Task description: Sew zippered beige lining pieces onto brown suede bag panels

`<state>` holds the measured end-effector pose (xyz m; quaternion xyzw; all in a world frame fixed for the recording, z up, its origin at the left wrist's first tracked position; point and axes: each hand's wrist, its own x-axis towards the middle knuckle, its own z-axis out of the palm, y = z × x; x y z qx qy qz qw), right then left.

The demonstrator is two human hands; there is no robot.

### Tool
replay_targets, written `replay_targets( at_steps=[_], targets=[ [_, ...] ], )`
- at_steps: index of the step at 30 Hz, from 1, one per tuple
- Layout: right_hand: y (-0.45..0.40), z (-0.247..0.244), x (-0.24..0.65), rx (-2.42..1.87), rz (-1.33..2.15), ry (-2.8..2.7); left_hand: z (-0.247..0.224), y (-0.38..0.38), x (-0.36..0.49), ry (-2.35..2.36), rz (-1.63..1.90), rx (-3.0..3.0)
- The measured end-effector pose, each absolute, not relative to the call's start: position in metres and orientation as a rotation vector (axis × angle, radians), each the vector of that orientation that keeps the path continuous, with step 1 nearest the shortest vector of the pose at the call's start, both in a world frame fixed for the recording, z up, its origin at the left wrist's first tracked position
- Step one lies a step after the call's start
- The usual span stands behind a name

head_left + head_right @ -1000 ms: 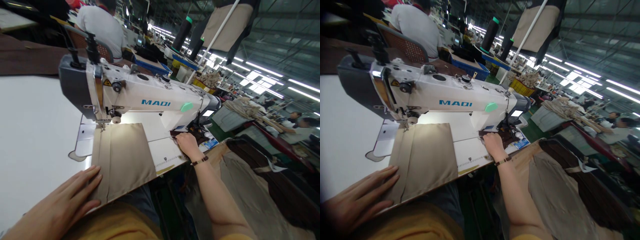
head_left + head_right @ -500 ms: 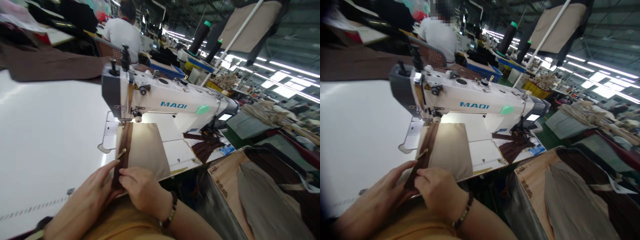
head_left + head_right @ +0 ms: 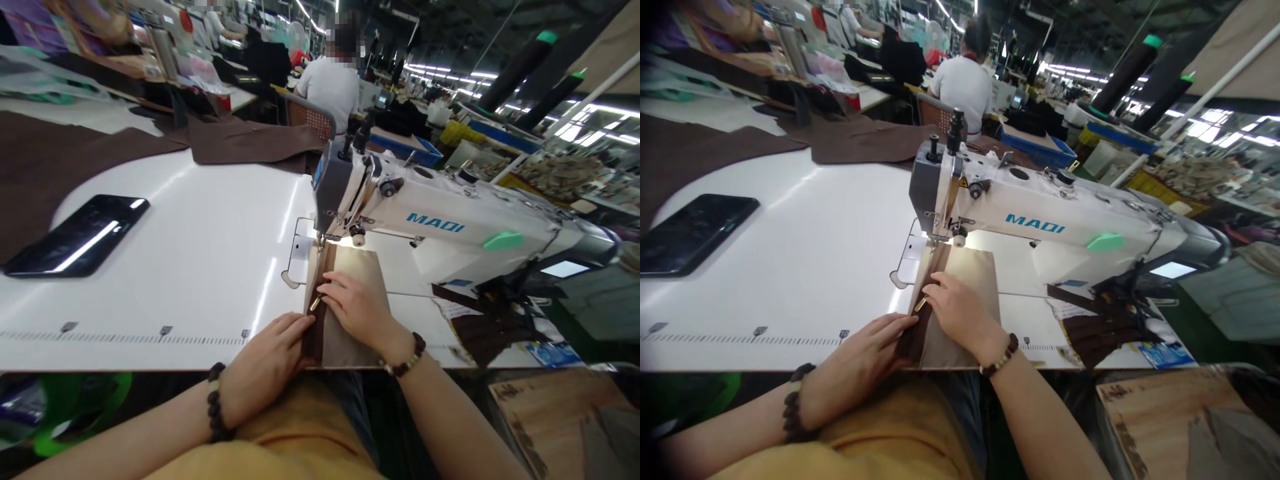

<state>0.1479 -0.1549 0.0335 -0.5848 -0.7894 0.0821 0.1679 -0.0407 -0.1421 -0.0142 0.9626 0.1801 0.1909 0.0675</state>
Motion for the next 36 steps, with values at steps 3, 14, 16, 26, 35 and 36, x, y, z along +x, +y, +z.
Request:
replay_targets(
  at_steps=[3,14,16,26,35,36],
  targets=[
    [-0.144,0.031,0.142,-1.693,0.339,-2.208,-0.012,-0.142,-0.040,0.554,0.578,2.889],
    [-0.131,0.019,0.153,-1.573,0.511,-2.152,-0.010,-0.142,-0.042,0.569,0.608,2.857],
    [-0.131,0.013,0.156,-1.581,0.463,-2.124,-0.011,-0.142,-0.042,0.575,0.601,2.863],
    [-0.148,0.005,0.150,-1.721,0.187,-2.111,-0.007,-0.150,-0.048,0.392,0.625,2.835],
    [-0.153,-0.006,0.143,-1.762,0.133,-2.207,0.007,-0.139,-0.055,0.306,0.661,2.742],
    [-0.153,-0.006,0.143,-1.777,0.147,-2.226,0.014,-0.132,-0.055,0.290,0.662,2.745]
  ],
)
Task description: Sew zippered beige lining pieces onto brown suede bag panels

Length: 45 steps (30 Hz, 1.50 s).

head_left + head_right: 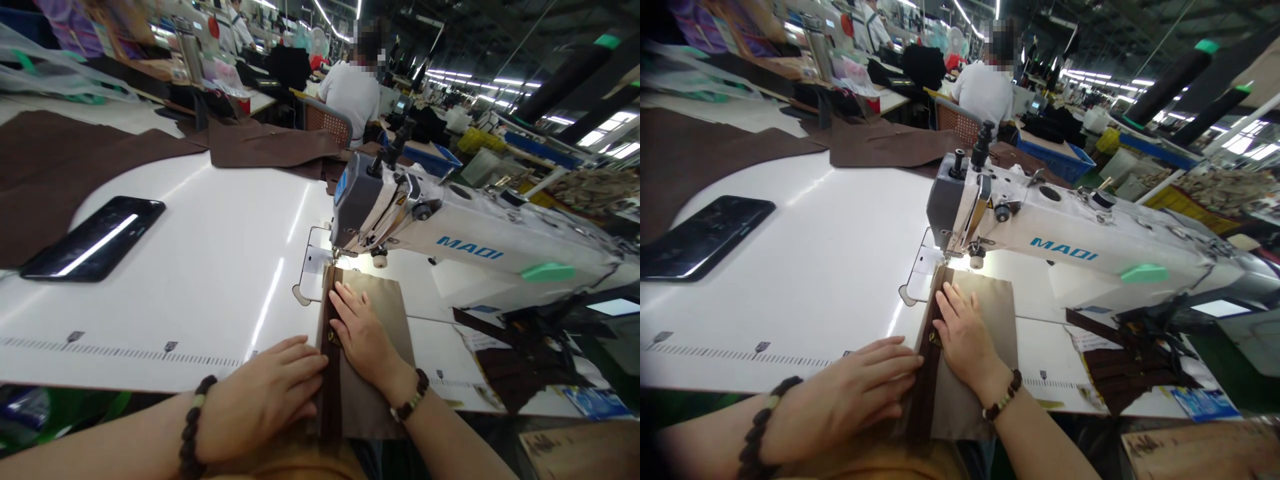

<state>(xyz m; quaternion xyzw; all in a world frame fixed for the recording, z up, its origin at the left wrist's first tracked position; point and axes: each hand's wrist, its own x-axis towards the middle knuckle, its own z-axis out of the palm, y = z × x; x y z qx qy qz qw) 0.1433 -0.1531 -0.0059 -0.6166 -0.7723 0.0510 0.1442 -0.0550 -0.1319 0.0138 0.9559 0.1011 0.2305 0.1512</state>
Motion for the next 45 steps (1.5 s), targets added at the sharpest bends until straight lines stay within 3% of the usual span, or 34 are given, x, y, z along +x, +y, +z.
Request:
replay_targets(
  at_steps=[5,11,45],
  targets=[
    [-0.152,-0.005,0.143,-1.839,0.160,-2.255,0.034,-0.076,-0.038,0.298,0.606,2.878],
    [-0.154,-0.004,0.142,-1.861,0.183,-2.275,0.011,-0.032,-0.011,0.317,0.457,2.973],
    [-0.137,0.000,0.157,-1.889,0.226,-2.285,0.004,-0.029,-0.008,0.436,0.381,3.032]
  ],
)
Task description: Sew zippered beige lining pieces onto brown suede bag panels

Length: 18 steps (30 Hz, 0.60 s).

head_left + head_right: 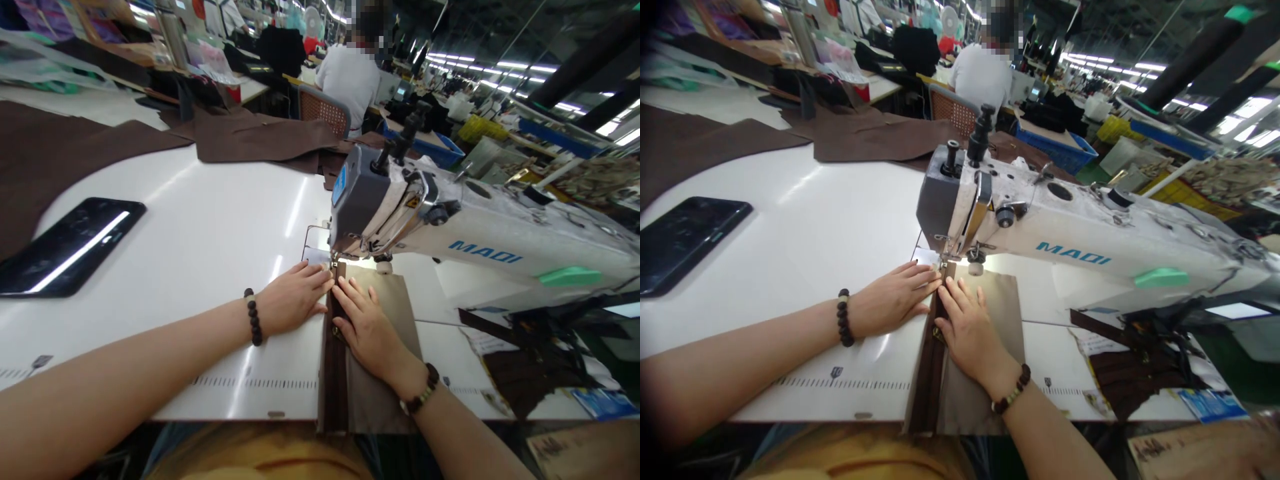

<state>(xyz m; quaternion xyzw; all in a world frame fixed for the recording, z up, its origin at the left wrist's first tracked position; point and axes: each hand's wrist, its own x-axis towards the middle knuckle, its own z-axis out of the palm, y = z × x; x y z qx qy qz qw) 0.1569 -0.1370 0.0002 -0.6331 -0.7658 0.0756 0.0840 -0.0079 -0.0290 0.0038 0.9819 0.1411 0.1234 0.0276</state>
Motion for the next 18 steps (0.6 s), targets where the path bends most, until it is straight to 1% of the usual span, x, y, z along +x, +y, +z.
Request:
replay_targets(
  at_steps=[4,6,11,14,18],
  targets=[
    [-0.137,0.002,0.157,-1.870,0.227,-2.275,0.021,-0.060,-0.023,0.330,0.219,3.089],
    [-0.137,0.002,0.158,-1.864,0.242,-2.276,0.026,-0.084,-0.033,0.198,0.229,3.070],
    [-0.139,0.002,0.158,-1.872,0.261,-2.250,0.018,-0.134,-0.044,0.074,0.487,2.937],
    [-0.139,0.004,0.158,-1.868,0.252,-2.250,0.011,-0.143,-0.041,0.095,0.664,2.866],
    [-0.136,0.005,0.159,-1.859,0.226,-2.266,0.012,-0.142,-0.039,0.065,0.747,2.774]
  ],
)
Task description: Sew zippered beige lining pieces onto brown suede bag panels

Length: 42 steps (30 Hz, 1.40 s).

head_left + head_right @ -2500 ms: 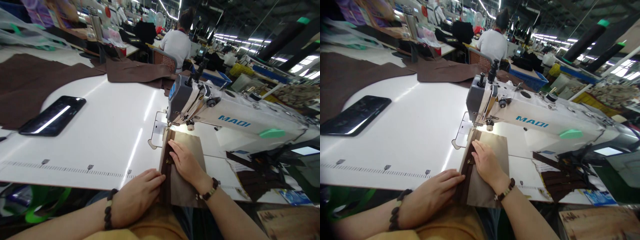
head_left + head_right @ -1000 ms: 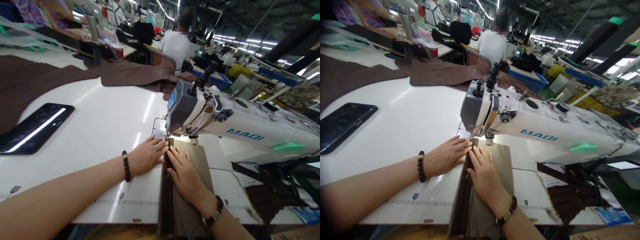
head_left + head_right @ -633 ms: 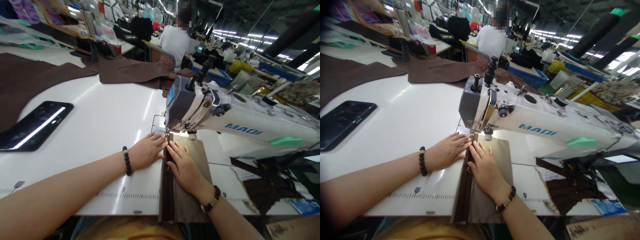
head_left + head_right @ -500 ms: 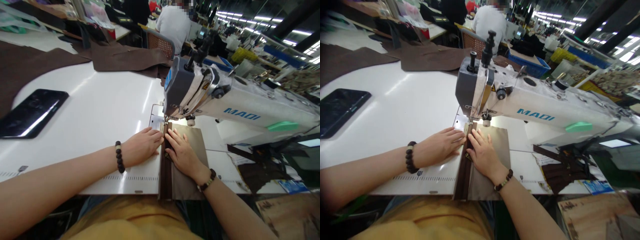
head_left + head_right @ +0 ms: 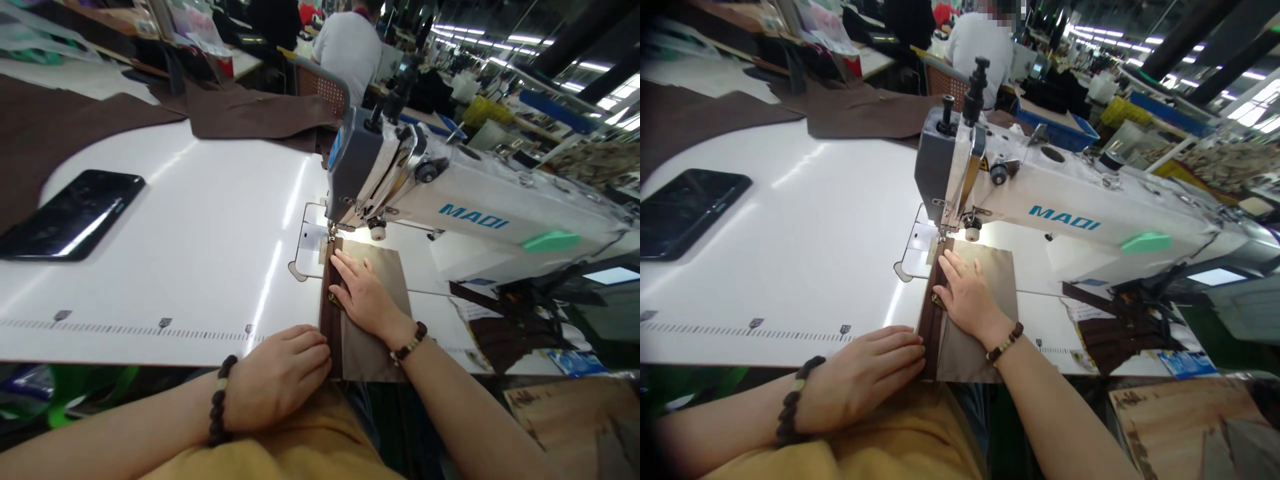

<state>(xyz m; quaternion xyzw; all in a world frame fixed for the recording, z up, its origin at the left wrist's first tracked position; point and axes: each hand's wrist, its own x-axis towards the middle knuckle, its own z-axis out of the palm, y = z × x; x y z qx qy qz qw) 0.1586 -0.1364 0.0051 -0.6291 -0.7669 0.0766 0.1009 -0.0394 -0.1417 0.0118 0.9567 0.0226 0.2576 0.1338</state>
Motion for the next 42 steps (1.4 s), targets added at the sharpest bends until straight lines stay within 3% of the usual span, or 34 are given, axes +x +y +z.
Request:
replay_targets(
  at_steps=[42],
  targets=[
    [-0.131,0.003,0.161,-1.807,0.218,-2.276,0.002,-0.146,-0.042,0.164,0.662,2.858]
  ],
)
